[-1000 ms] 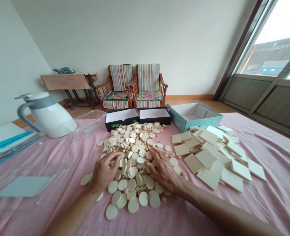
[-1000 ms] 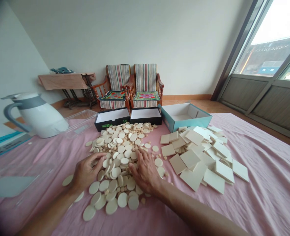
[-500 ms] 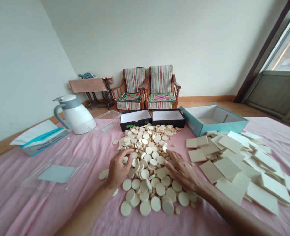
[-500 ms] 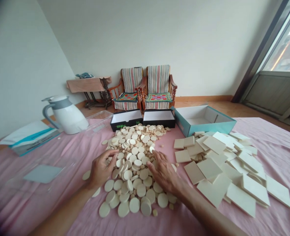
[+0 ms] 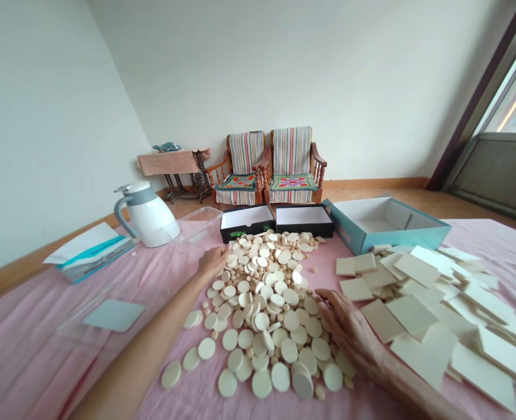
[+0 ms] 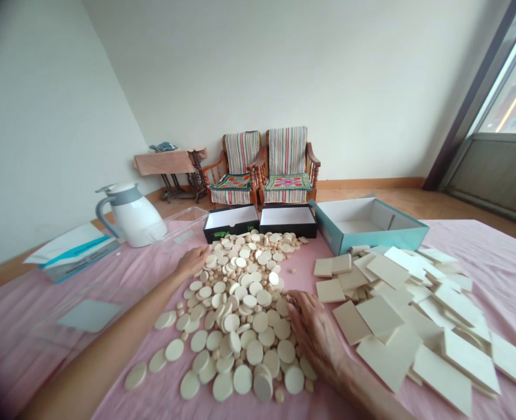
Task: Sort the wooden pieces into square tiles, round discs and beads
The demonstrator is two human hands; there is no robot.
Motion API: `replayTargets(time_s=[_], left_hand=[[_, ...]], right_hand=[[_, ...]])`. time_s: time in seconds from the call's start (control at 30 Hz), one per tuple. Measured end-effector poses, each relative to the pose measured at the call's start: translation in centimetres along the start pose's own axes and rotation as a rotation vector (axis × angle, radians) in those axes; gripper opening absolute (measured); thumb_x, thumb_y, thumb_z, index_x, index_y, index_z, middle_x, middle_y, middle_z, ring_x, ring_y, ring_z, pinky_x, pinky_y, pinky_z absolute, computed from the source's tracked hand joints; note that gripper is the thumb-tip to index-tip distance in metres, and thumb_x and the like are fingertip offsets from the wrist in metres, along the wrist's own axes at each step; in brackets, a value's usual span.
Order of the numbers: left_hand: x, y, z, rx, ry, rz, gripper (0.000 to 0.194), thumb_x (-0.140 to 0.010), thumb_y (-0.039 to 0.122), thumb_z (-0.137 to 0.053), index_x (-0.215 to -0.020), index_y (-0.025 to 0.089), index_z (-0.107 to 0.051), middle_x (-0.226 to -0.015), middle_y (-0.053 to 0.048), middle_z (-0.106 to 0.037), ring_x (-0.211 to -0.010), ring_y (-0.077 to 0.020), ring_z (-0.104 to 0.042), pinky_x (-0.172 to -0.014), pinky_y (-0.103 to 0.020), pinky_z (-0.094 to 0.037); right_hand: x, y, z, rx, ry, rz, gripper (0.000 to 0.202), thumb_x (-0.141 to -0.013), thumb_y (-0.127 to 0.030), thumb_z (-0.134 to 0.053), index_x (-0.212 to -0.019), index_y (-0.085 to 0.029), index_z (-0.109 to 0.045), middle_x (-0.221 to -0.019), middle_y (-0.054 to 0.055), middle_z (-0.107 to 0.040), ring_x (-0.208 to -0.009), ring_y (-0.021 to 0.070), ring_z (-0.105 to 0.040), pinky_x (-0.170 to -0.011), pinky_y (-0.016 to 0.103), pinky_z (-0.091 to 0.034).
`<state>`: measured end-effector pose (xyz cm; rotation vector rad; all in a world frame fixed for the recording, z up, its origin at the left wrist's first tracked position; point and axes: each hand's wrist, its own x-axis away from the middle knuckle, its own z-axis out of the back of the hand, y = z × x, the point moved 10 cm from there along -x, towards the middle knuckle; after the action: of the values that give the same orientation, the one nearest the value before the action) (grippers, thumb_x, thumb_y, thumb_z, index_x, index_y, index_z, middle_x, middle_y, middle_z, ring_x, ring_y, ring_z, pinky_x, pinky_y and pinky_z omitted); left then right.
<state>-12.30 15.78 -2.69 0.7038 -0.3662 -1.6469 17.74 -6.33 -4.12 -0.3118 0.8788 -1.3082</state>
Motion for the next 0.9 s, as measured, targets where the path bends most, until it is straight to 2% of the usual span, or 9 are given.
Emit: replayTargets(time_s=[0.07,0.13,0.27,0.4,0.5,0.57,0.67,0.8,0.9], left_hand=[[-0.2,0.2,-1.0,-0.042,-0.014,-0.001,0.045,-0.081,0.058,-0.047,-0.059,0.020,-0.058,-0.073,-0.011,-0.069,-0.088,-0.0317,-0.065,-0.074,-0.037,-0.046],[0.3,1.2,-2.0,-0.055,-0.030,-0.038,0.045,-0.083,0.057,-0.044,-0.061,0.020,-0.058,-0.073,-0.009,-0.068,-0.087,-0.0292,-0.064,-0.075,-0.036,-0.046],[2.5,4.8,-3.2,-0.022,-0.077,-0.162,0.042,-0.085,0.056,-0.043,-0.074,0.020,-0.062,-0.080,-0.006,-0.067,-0.088,-0.0246,-0.062,-0.080,-0.034,-0.046],[5.5,9.1,-3.7,0.079,-0.189,-0.308,0.042,-0.089,0.053,-0.041,-0.092,0.019,-0.066,-0.094,-0.006,-0.069,-0.092,-0.0206,-0.063,-0.084,-0.031,-0.048],[6.6,10.8,-3.6,0.148,-0.284,-0.365,0.041,-0.092,0.052,-0.039,-0.102,0.023,-0.066,-0.106,-0.003,-0.070,-0.099,-0.0183,-0.064,-0.087,-0.027,-0.049],[5.6,10.1,-3.1,0.174,-0.278,-0.339,0.047,-0.095,0.051,-0.030,-0.108,0.022,-0.065,-0.109,-0.005,-0.069,-0.100,-0.0189,-0.064,-0.085,-0.028,-0.051],[2.0,6.3,-1.9,0.157,-0.166,-0.207,0.052,-0.097,0.049,-0.024,-0.113,0.017,-0.061,-0.110,-0.010,-0.068,-0.102,-0.0223,-0.064,-0.083,-0.032,-0.052],[-2.3,-0.1,-1.8,0.030,-0.056,0.031,0.034,-0.093,0.043,-0.046,-0.108,0.016,-0.061,-0.107,-0.010,-0.065,-0.103,-0.0249,-0.061,-0.088,-0.039,-0.050],[-3.6,-2.3,-2.8,-0.044,-0.041,0.118,0.034,-0.091,0.035,-0.055,-0.118,0.015,-0.055,-0.117,-0.009,-0.058,-0.102,-0.0212,-0.059,-0.086,-0.042,-0.052]], right_hand=[[0.0,0.2,-0.2,-0.003,-0.005,-0.005,0.031,-0.094,-0.037,-0.036,-0.110,-0.027,-0.059,-0.105,0.009,-0.066,-0.099,0.0228,-0.061,-0.088,0.040,-0.051],[-0.1,0.3,-0.5,-0.001,-0.017,-0.003,0.029,-0.093,-0.037,-0.037,-0.110,-0.027,-0.058,-0.105,0.009,-0.066,-0.100,0.0235,-0.061,-0.087,0.042,-0.051],[0.0,0.5,-1.1,0.015,-0.037,0.016,0.028,-0.092,-0.037,-0.040,-0.112,-0.027,-0.058,-0.112,0.009,-0.064,-0.105,0.0244,-0.060,-0.091,0.043,-0.050],[0.1,0.9,-1.5,0.031,-0.043,0.016,0.027,-0.091,-0.037,-0.045,-0.112,-0.028,-0.059,-0.118,0.009,-0.062,-0.109,0.0249,-0.058,-0.093,0.044,-0.049],[0.3,1.3,-1.6,0.018,-0.045,0.018,0.027,-0.091,-0.037,-0.045,-0.113,-0.029,-0.058,-0.119,0.009,-0.061,-0.110,0.0251,-0.058,-0.094,0.045,-0.049],[0.4,1.4,-1.6,0.011,-0.046,0.020,0.027,-0.091,-0.037,-0.045,-0.113,-0.029,-0.057,-0.118,0.009,-0.061,-0.109,0.0254,-0.058,-0.093,0.045,-0.049],[0.3,1.1,-1.4,0.023,-0.043,0.020,0.027,-0.092,-0.036,-0.043,-0.113,-0.028,-0.057,-0.118,0.010,-0.061,-0.109,0.0256,-0.058,-0.094,0.046,-0.048],[-1.9,-1.1,-1.3,0.079,-0.074,0.083,0.027,-0.092,-0.032,-0.043,-0.115,-0.026,-0.055,-0.120,0.010,-0.059,-0.110,0.0245,-0.056,-0.093,0.044,-0.048],[-5.9,-3.7,-1.9,0.145,-0.082,0.200,0.030,-0.089,-0.029,-0.048,-0.117,-0.020,-0.053,-0.119,0.013,-0.058,-0.109,0.0256,-0.055,-0.092,0.044,-0.046]])
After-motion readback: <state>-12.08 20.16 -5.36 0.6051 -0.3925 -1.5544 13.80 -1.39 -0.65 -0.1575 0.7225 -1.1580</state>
